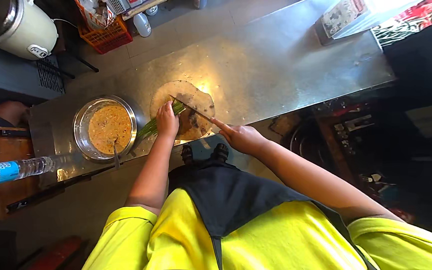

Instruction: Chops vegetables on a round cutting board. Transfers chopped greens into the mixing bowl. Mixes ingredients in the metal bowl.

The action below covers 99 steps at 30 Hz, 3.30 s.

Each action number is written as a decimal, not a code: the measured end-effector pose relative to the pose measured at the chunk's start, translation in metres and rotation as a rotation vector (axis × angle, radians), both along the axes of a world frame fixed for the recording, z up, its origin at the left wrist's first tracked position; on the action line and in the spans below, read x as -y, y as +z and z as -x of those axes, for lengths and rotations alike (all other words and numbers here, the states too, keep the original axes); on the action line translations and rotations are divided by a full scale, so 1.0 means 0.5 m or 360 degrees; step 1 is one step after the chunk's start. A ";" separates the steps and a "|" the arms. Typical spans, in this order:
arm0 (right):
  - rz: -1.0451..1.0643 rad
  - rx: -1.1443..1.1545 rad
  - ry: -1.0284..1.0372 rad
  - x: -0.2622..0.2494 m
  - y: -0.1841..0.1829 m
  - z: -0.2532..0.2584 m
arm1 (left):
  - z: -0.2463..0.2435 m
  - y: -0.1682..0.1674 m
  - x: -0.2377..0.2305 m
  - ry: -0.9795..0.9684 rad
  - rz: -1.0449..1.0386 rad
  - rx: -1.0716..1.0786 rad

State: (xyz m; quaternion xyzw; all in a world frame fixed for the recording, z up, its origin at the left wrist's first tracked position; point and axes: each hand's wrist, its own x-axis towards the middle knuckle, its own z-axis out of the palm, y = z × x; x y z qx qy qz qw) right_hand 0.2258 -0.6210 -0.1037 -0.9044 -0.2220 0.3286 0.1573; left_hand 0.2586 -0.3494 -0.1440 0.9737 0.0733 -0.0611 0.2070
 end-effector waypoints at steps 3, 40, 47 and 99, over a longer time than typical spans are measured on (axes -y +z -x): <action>0.0006 0.0036 -0.0069 0.000 -0.002 0.006 | -0.005 0.006 0.005 0.0030 0.0037 -0.0013; 0.0504 -0.0268 0.0004 -0.085 0.009 0.072 | 0.012 -0.076 0.003 0.0032 0.0228 0.0419; 0.0429 -0.0299 0.0026 -0.080 0.003 0.058 | 0.005 -0.082 -0.004 0.0037 0.0284 0.0477; 0.0199 -0.0277 0.0096 -0.046 0.021 0.063 | 0.031 -0.076 -0.015 -0.0073 0.0132 0.0504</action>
